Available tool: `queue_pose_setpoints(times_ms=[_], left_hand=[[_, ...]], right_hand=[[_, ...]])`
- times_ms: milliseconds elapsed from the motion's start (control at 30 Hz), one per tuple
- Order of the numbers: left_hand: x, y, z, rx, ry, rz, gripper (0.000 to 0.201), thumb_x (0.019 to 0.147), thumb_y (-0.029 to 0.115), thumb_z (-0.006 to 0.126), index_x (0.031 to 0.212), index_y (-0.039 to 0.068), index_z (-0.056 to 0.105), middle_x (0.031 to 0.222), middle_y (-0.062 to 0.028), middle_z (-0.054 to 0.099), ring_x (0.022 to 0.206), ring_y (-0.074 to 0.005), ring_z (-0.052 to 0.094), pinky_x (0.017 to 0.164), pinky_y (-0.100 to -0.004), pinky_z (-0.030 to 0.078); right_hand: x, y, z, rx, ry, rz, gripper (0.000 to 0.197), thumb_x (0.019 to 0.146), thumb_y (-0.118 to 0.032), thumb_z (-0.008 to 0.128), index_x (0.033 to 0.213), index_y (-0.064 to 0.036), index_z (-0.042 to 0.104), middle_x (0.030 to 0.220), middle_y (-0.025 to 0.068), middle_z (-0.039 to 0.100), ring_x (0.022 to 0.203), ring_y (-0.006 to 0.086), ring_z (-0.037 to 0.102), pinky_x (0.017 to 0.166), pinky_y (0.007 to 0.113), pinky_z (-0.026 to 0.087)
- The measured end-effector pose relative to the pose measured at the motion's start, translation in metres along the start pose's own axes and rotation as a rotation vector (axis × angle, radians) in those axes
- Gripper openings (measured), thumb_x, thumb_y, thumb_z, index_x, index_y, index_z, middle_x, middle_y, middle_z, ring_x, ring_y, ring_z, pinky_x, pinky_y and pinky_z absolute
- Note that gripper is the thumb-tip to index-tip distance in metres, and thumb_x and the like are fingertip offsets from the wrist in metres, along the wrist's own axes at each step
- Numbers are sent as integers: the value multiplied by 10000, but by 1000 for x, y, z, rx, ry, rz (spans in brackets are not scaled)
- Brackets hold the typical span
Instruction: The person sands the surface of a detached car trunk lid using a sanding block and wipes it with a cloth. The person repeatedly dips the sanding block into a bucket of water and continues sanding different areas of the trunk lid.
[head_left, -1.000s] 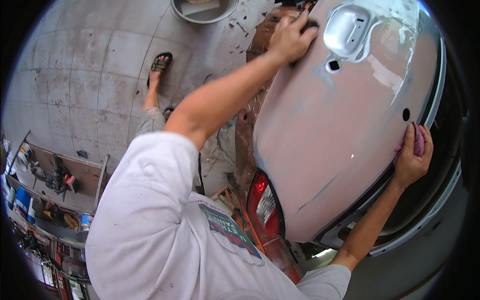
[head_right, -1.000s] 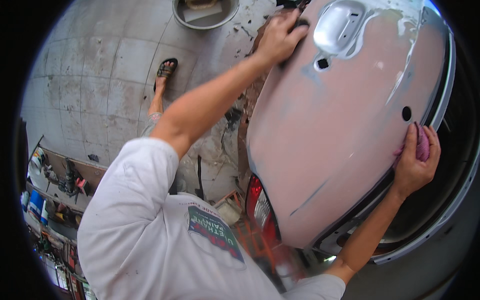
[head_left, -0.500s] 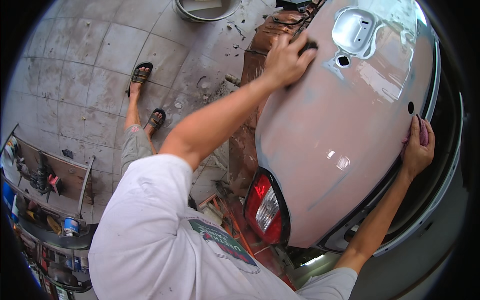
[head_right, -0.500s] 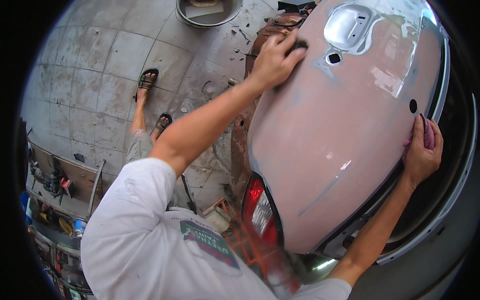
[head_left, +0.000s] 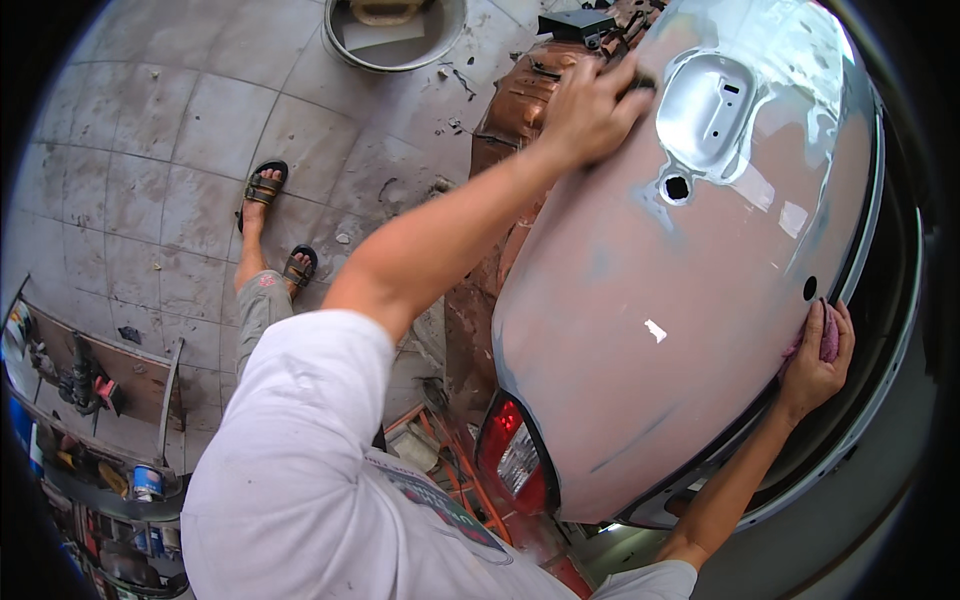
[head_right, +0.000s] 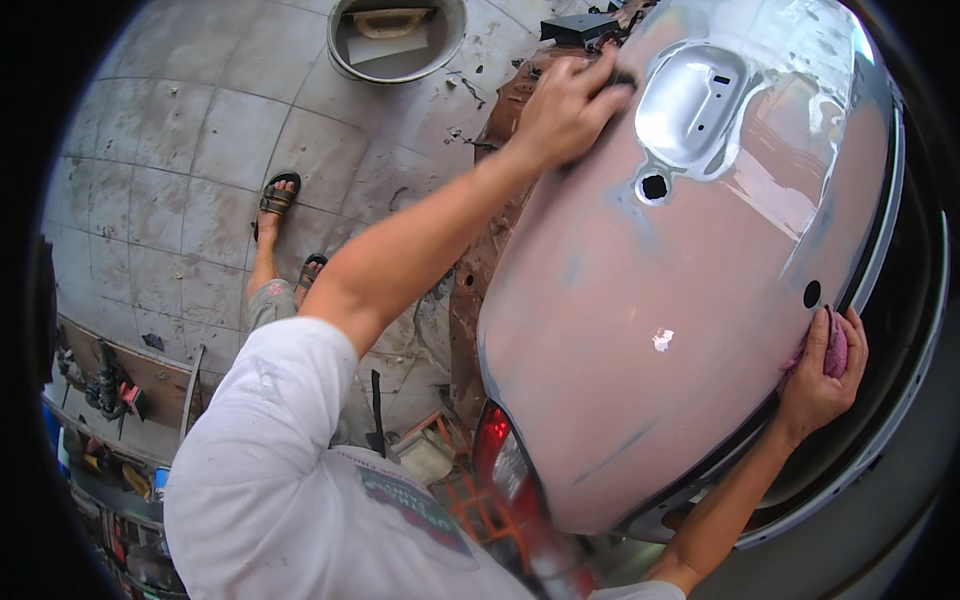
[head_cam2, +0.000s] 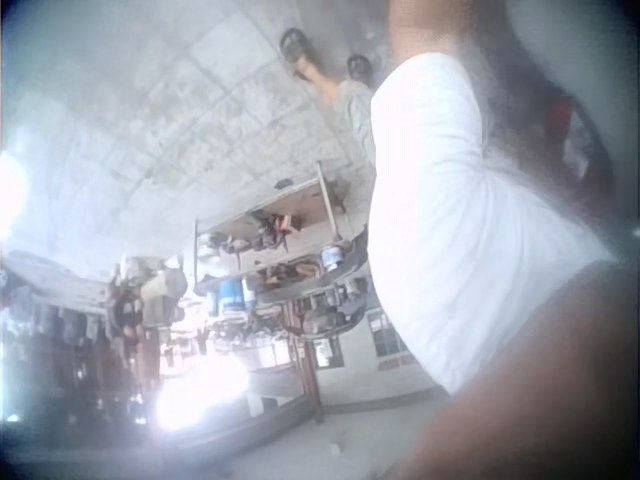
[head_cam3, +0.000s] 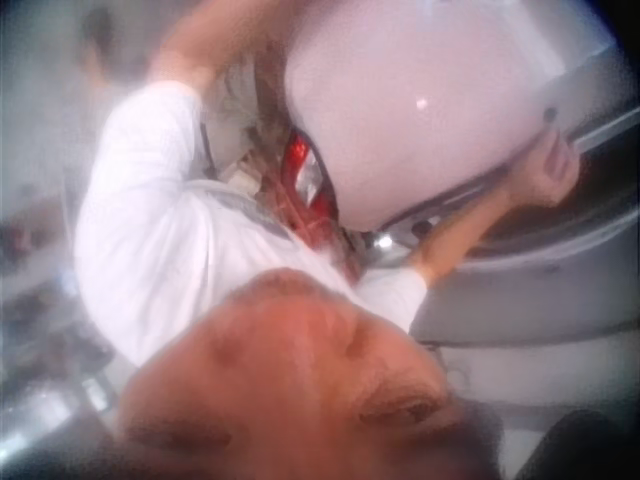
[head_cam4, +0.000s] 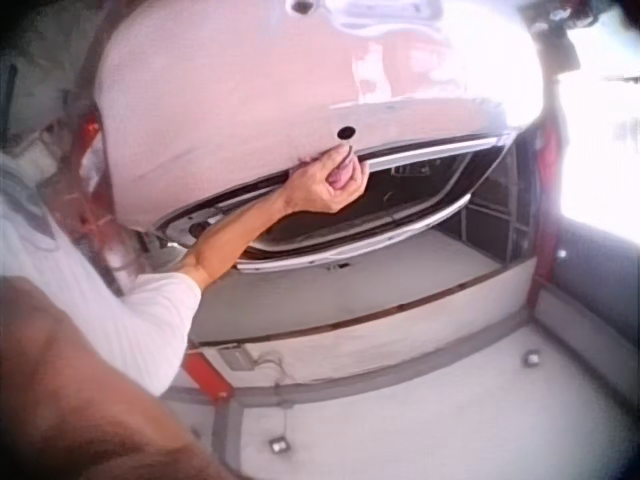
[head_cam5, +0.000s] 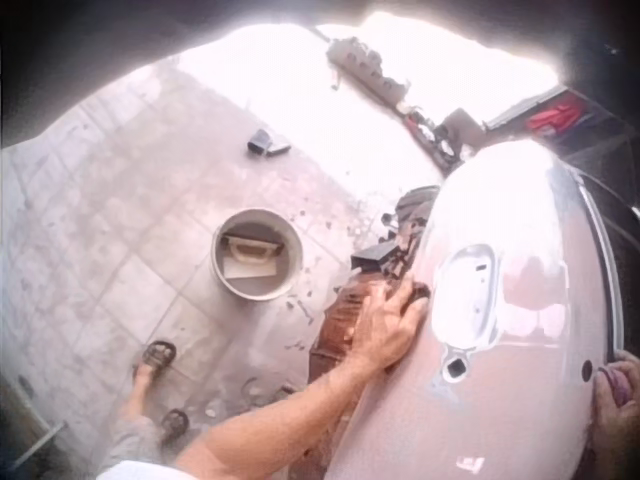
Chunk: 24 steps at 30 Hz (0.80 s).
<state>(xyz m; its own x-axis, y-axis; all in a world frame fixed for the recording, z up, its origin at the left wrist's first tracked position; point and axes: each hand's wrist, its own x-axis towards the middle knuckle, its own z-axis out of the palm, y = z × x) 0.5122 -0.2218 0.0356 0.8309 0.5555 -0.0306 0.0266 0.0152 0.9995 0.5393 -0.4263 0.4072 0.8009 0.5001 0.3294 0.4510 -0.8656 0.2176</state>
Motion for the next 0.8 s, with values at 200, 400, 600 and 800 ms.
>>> queue_pose_setpoints(times_ms=[200,400,600,800], left_hand=[[-78,10,-21,16,-25,129,602,1008,344,701,1555,109,616,1476,-262,560,1335,-437,553,1170,-511,429],[-182,11,-49,-104,-114,-48,635,1016,293,672,1584,29,564,1427,-248,572,1353,-419,539,1190,-478,401],[3,12,-10,-49,-54,9,600,1033,333,660,1560,54,591,1395,-267,562,1261,-434,548,1121,-468,440],[-163,11,-54,-68,-178,-41,645,1025,264,631,1611,14,525,1449,-244,539,1344,-422,536,1209,-488,392]], right_hand=[[-9,-2,-6,-38,-38,28,243,954,-165,868,1102,3,775,1308,134,751,1190,258,709,1068,392,534],[-10,-8,-10,-40,-42,53,230,948,-151,866,1090,3,771,1326,138,741,1206,269,704,1077,402,528],[0,-12,-4,-23,-39,19,217,947,-132,862,1096,-1,774,1332,138,737,1208,272,703,1080,406,528],[-10,-19,-11,-58,-61,78,218,948,-127,857,1101,2,772,1327,148,739,1211,285,706,1066,410,538]])
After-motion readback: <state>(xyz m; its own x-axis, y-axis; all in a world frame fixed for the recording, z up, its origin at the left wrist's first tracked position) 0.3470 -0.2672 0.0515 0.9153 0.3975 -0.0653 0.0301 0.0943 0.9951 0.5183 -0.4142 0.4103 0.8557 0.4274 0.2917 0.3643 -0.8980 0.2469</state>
